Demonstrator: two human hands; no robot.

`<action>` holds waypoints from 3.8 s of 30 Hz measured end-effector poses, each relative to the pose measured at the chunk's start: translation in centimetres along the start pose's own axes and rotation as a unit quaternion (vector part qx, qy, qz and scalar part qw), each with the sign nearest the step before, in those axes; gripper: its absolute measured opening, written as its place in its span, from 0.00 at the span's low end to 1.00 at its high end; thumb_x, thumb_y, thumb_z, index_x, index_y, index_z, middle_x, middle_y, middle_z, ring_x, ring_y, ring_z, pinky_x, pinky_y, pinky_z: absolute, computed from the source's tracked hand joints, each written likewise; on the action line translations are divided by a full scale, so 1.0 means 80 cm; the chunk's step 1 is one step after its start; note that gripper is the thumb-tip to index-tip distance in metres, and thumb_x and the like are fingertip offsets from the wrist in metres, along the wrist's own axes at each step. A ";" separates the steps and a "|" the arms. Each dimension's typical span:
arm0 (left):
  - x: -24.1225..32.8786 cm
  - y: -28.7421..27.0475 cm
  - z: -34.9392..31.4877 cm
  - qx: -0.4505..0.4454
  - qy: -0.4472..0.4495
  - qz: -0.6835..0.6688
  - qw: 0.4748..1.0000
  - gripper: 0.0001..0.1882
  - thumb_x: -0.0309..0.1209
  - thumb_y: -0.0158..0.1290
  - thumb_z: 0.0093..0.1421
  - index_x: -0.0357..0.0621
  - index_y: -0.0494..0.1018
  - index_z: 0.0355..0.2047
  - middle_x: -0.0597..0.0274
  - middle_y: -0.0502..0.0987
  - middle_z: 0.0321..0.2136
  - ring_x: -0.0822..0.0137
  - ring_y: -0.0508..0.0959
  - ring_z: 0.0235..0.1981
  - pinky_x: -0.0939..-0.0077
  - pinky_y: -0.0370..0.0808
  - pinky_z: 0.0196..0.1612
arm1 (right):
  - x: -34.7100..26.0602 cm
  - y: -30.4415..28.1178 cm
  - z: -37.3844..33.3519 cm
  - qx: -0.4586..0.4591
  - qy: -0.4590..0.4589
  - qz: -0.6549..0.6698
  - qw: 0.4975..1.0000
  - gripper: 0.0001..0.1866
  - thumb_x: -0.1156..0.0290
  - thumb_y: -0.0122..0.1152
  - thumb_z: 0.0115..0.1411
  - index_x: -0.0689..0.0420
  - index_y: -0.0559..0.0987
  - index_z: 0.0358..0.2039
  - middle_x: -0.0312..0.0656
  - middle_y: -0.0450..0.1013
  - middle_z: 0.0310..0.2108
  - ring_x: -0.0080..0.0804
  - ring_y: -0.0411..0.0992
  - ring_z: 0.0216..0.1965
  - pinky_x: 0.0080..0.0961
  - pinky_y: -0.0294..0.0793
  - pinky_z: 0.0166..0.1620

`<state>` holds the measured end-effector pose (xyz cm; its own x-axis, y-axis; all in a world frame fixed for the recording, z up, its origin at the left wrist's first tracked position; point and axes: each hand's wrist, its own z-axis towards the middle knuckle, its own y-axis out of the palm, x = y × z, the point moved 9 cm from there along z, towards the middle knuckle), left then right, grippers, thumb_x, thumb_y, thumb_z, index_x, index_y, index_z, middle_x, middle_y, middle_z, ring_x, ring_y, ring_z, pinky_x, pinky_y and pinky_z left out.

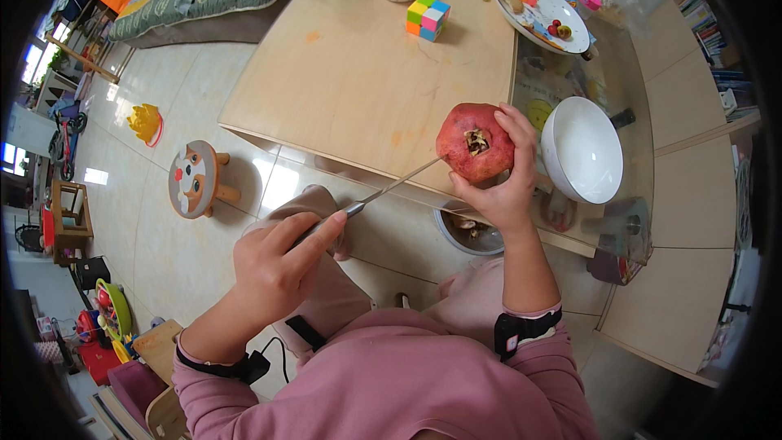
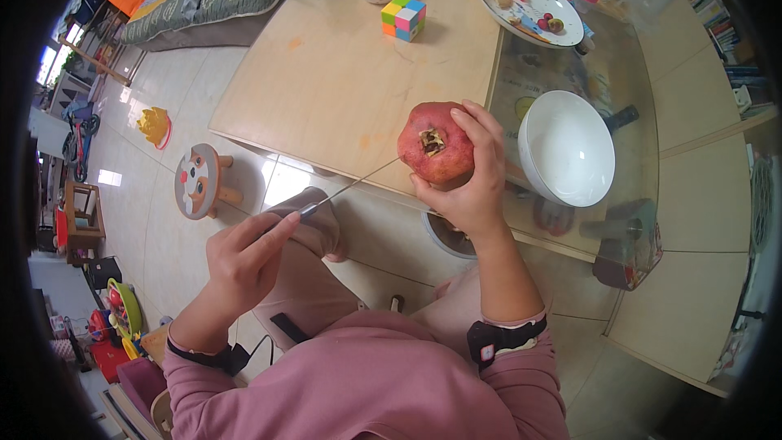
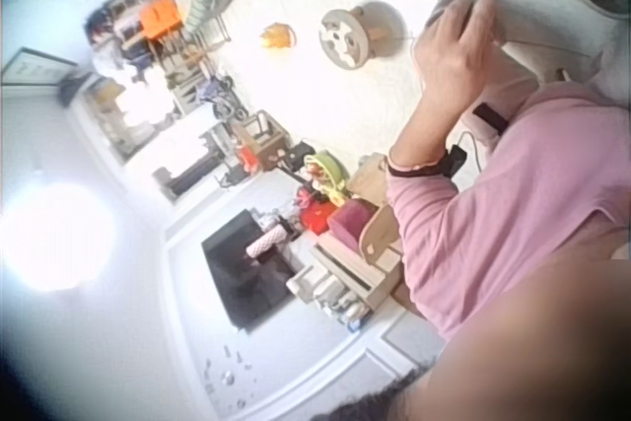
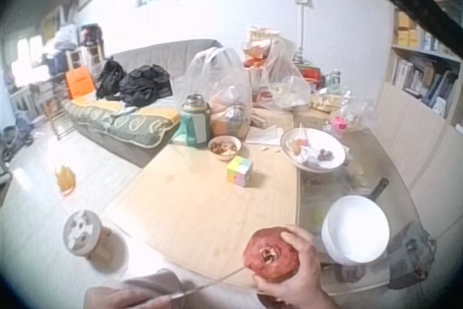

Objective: The person uses a knife to cut and remove the crown of a pomegranate while seated on the floor. They repeatedly insert the knife into the top of the fruit and pull out pieces of the crown.

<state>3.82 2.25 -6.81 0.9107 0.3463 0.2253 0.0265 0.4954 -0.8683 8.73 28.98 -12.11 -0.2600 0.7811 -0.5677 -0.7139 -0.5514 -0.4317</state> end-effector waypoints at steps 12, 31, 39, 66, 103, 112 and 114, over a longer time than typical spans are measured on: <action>0.018 -0.005 0.010 -0.029 -0.011 0.022 0.999 0.30 0.21 0.58 0.44 0.45 0.80 0.52 0.63 0.78 0.33 0.66 0.77 0.22 0.72 0.72 0.22 | -0.001 -0.004 0.000 0.014 0.005 0.002 1.000 0.48 0.74 0.81 0.34 0.53 0.71 0.60 0.52 0.68 0.60 0.50 0.69 0.60 0.43 0.71 0.62; 0.033 -0.016 0.033 -0.080 -0.026 0.011 0.996 0.30 0.23 0.59 0.47 0.44 0.78 0.55 0.65 0.75 0.28 0.64 0.78 0.25 0.69 0.74 0.23 | 0.012 -0.006 -0.003 0.027 0.038 0.020 0.999 0.46 0.73 0.79 0.36 0.55 0.71 0.60 0.51 0.68 0.59 0.49 0.69 0.60 0.42 0.71 0.62; 0.059 -0.024 0.005 -0.072 0.007 -0.008 0.997 0.32 0.22 0.59 0.45 0.43 0.78 0.55 0.62 0.77 0.32 0.64 0.77 0.24 0.70 0.73 0.22 | -0.005 -0.045 -0.041 0.049 0.073 0.048 0.995 0.48 0.71 0.79 0.38 0.58 0.68 0.62 0.49 0.67 0.60 0.44 0.68 0.61 0.40 0.69 0.64; 0.106 0.051 -0.116 -0.037 0.043 -0.119 0.991 0.25 0.18 0.58 0.51 0.47 0.81 0.51 0.61 0.80 0.32 0.63 0.78 0.21 0.69 0.74 0.22 | -0.070 -0.185 -0.188 0.166 0.164 0.196 0.952 0.52 0.69 0.79 0.43 0.57 0.60 0.67 0.48 0.61 0.65 0.41 0.64 0.65 0.39 0.67 0.67; 0.140 -0.001 -0.088 0.037 0.143 -0.089 0.985 0.33 0.24 0.59 0.43 0.43 0.80 0.54 0.59 0.78 0.34 0.69 0.74 0.20 0.76 0.70 0.20 | -0.098 -0.177 -0.161 0.149 0.039 -0.018 0.988 0.52 0.74 0.78 0.37 0.55 0.63 0.64 0.52 0.61 0.65 0.46 0.63 0.66 0.42 0.66 0.67; 0.141 -0.002 -0.085 0.003 0.124 -0.099 0.987 0.28 0.16 0.57 0.44 0.38 0.81 0.50 0.57 0.79 0.33 0.64 0.78 0.23 0.72 0.74 0.23 | -0.103 -0.174 -0.159 0.143 0.029 -0.046 0.988 0.52 0.73 0.79 0.37 0.55 0.63 0.64 0.52 0.61 0.65 0.46 0.63 0.65 0.42 0.66 0.67; 0.138 0.006 -0.088 -0.014 0.114 -0.074 0.991 0.30 0.19 0.58 0.44 0.41 0.80 0.52 0.58 0.79 0.34 0.65 0.77 0.22 0.72 0.73 0.23 | -0.098 -0.175 -0.161 0.161 0.046 -0.013 0.986 0.52 0.71 0.79 0.37 0.56 0.62 0.65 0.52 0.61 0.65 0.46 0.63 0.65 0.42 0.66 0.67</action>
<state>16.78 0.71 -7.87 0.9653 0.0806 0.2483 0.1754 0.5043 -0.8455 29.14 26.78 -10.66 -0.1890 0.7559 -0.6269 -0.8932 -0.3975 -0.2101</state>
